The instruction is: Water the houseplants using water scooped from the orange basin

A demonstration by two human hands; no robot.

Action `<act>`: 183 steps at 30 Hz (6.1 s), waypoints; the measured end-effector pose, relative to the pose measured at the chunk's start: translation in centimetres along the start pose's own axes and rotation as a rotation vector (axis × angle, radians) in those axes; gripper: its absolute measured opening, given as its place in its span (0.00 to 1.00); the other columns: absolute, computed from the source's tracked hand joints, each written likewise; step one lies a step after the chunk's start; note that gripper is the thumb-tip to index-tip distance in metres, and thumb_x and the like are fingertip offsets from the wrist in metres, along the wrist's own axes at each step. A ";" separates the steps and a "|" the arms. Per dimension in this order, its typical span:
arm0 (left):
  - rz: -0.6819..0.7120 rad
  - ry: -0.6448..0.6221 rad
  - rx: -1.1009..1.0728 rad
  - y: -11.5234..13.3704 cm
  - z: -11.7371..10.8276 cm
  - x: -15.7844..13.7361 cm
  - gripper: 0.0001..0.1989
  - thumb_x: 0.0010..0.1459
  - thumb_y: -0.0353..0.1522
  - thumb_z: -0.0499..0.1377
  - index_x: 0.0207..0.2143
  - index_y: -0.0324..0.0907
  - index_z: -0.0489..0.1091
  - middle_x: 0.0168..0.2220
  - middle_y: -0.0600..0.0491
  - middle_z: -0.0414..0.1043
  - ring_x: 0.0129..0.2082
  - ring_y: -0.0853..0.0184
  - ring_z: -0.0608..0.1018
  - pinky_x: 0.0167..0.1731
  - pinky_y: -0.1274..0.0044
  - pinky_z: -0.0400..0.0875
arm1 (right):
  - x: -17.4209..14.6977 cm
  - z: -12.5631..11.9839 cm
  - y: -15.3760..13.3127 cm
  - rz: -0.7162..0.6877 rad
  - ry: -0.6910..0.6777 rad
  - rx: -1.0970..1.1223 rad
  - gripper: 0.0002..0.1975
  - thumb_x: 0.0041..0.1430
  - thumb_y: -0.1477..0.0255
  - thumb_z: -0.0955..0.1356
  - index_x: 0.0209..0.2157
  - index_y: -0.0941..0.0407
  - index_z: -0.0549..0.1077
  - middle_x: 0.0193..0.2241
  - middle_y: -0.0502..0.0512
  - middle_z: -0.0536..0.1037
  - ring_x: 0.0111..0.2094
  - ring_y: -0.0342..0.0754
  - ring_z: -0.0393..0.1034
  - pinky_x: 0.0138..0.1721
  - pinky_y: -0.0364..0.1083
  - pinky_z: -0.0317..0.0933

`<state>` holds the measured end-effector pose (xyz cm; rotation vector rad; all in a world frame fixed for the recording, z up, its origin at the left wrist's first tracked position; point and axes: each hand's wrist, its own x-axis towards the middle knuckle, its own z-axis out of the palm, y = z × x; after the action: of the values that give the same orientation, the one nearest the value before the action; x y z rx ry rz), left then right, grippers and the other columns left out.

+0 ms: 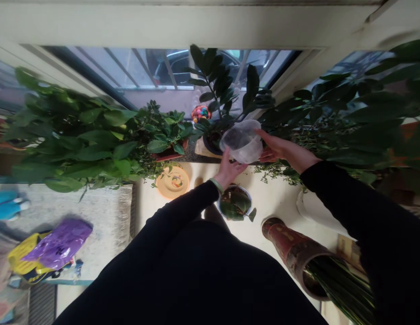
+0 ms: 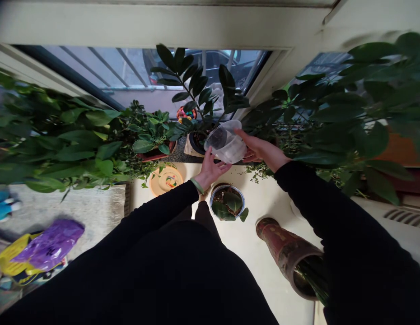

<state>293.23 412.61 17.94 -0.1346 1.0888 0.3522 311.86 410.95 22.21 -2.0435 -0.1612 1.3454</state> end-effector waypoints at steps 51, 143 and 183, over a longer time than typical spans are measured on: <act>0.441 0.097 0.699 8.4 -13.1 -6.1 0.34 0.76 0.58 0.59 0.77 0.57 0.68 0.75 0.42 0.72 0.65 0.52 0.82 0.57 0.67 0.83 | -5.9 14.5 10.0 0.397 -0.262 0.745 0.27 0.77 0.47 0.68 0.67 0.47 0.71 0.46 0.60 0.78 0.40 0.54 0.80 0.34 0.48 0.81; 0.659 0.403 0.440 14.1 -22.6 -15.3 0.23 0.72 0.55 0.65 0.56 0.51 0.73 0.71 0.44 0.75 0.71 0.51 0.76 0.55 0.69 0.75 | -5.6 25.8 5.0 0.598 -0.787 0.102 0.43 0.70 0.36 0.71 0.70 0.51 0.63 0.52 0.70 0.80 0.40 0.59 0.84 0.38 0.58 0.84; 0.717 0.463 0.422 14.0 -19.7 -16.5 0.25 0.72 0.57 0.66 0.56 0.50 0.76 0.68 0.42 0.78 0.72 0.47 0.75 0.64 0.63 0.76 | -4.6 25.7 3.3 0.692 -0.865 0.108 0.47 0.71 0.30 0.64 0.69 0.54 0.65 0.51 0.71 0.80 0.40 0.60 0.84 0.37 0.59 0.85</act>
<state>264.93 416.75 24.36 0.5930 1.6323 0.7429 287.06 418.32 17.62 -1.3254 0.2697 2.5384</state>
